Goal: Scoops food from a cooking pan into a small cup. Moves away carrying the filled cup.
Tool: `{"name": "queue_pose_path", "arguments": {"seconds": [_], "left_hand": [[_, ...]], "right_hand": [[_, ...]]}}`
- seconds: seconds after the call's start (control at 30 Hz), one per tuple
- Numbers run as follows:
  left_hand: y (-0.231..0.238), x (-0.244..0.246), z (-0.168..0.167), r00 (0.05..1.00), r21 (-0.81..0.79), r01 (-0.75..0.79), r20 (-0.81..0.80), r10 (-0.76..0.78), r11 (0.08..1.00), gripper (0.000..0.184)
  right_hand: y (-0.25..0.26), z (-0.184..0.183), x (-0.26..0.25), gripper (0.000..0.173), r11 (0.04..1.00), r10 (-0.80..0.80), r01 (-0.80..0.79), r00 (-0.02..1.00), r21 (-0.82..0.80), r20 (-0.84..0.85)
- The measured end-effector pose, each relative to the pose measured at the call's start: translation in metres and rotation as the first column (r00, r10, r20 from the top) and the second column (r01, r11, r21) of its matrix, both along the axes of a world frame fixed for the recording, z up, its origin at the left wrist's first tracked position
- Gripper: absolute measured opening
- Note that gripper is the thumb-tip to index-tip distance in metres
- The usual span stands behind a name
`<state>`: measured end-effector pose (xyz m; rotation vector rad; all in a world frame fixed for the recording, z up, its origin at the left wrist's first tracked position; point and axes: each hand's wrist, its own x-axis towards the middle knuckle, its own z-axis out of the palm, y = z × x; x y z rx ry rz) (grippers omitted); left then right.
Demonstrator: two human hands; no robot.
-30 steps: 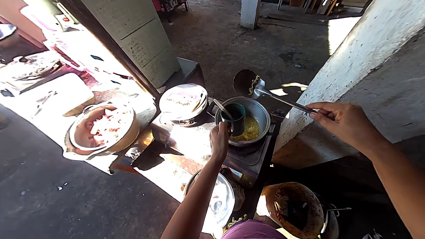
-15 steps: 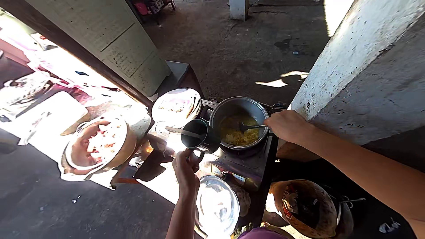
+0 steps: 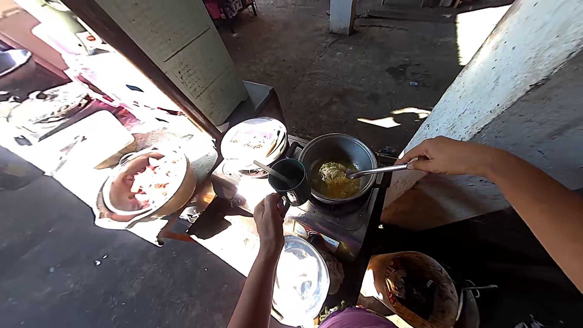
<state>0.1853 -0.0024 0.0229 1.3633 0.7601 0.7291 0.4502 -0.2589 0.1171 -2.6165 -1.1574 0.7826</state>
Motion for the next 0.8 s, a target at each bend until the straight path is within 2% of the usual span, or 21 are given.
{"name": "queue_pose_path", "arguments": {"seconds": [0.13,0.27,0.43,0.57,0.7,0.8], "left_hand": [[0.002,0.009,-0.002,0.997,0.02,0.046,-0.069,-0.044,0.999,0.045],[0.003,0.018,-0.008,0.978,0.114,0.135,-0.178,-0.114,0.984,0.039],[0.002,0.037,-0.01,0.938,0.197,0.238,-0.302,-0.172,0.951,0.04],[-0.005,0.055,-0.003,0.905,0.24,0.288,-0.384,-0.182,0.927,0.042],[-0.013,0.073,0.003,0.903,0.224,0.3,-0.381,-0.2,0.927,0.045],[-0.021,0.078,0.008,0.915,0.213,0.298,-0.34,-0.216,0.93,0.044]], "right_hand": [[-0.008,0.047,-0.003,0.023,1.0,-0.004,0.006,0.998,-0.026,0.07],[-0.015,0.094,-0.012,0.023,0.999,-0.039,0.038,0.985,0.006,0.169],[-0.034,0.141,-0.017,0.025,0.991,-0.049,0.013,0.961,0.132,0.274],[-0.048,0.158,-0.012,0.027,0.967,-0.015,-0.066,0.949,0.244,0.314],[-0.041,0.159,-0.039,0.025,0.96,-0.094,-0.009,0.931,0.281,0.353],[-0.029,0.146,-0.066,0.023,0.959,-0.154,0.052,0.92,0.279,0.361]]}}
